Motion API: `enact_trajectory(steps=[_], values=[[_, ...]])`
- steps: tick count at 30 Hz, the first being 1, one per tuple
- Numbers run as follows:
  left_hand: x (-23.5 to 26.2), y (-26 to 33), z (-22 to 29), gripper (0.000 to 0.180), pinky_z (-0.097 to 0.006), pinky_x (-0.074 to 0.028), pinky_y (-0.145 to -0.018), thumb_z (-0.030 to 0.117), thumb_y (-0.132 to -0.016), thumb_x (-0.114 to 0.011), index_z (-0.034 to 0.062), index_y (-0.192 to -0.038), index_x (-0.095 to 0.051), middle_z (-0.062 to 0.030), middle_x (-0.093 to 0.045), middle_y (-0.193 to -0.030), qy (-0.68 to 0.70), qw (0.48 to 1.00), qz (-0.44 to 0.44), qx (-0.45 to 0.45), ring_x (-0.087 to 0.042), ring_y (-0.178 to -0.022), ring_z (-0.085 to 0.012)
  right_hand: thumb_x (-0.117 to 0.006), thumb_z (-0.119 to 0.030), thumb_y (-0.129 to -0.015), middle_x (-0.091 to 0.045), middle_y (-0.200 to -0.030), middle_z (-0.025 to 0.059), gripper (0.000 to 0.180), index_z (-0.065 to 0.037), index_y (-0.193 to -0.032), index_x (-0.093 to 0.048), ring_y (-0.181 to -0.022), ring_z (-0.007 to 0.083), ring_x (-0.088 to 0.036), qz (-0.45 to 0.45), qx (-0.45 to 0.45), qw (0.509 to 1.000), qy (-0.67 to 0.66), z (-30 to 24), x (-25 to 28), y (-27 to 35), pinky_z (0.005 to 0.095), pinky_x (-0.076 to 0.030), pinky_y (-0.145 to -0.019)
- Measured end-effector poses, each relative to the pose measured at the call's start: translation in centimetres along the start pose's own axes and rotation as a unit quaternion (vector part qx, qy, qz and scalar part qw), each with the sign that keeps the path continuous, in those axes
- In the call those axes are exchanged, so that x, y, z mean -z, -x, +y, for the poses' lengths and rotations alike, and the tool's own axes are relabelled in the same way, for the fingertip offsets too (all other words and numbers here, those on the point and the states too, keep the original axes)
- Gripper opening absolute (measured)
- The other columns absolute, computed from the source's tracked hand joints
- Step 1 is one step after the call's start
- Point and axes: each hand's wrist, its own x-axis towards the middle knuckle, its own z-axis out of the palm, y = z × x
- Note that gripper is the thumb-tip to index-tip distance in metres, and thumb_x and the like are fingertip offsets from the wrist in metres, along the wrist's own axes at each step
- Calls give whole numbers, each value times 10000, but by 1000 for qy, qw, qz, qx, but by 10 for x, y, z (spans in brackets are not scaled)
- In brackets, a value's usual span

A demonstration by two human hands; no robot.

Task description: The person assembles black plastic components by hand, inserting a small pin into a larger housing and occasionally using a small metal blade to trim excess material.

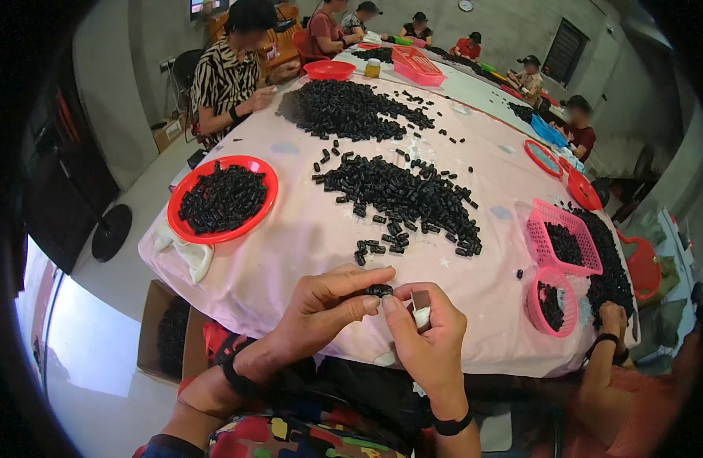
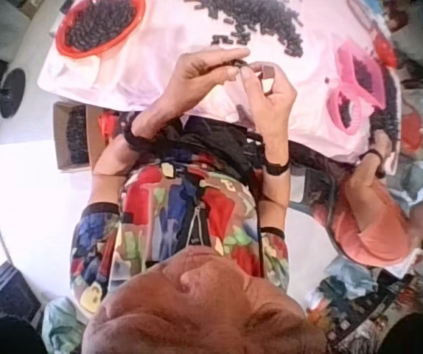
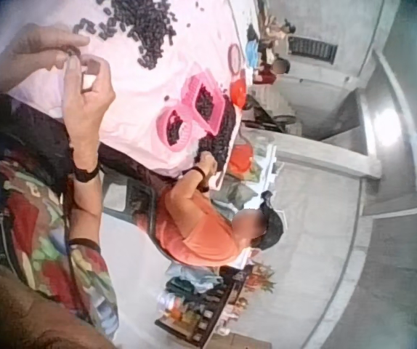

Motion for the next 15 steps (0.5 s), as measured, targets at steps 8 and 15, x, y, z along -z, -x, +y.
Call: enact_trajectory(steps=[8, 15], values=[[21, 5, 17, 350, -235, -462, -708, 108, -936, -566, 13, -1273, -556, -28, -609, -920, 63, 997, 9, 39, -543, -784, -81, -636, -67, -847, -607, -755, 2, 89, 11, -876, -604, -675, 44, -486, -28, -16, 998, -53, -27, -18, -21, 185, -386, -601], [22, 5, 26, 321, -229, -465, -678, 126, -928, -567, 27, -1234, -565, -25, -627, -862, 170, 975, -28, 138, -593, -775, -93, -627, -80, -863, -623, -764, 24, 129, 29, -932, -615, -710, 63, -541, -21, -20, 997, -72, -23, -18, -10, 198, -422, -633]])
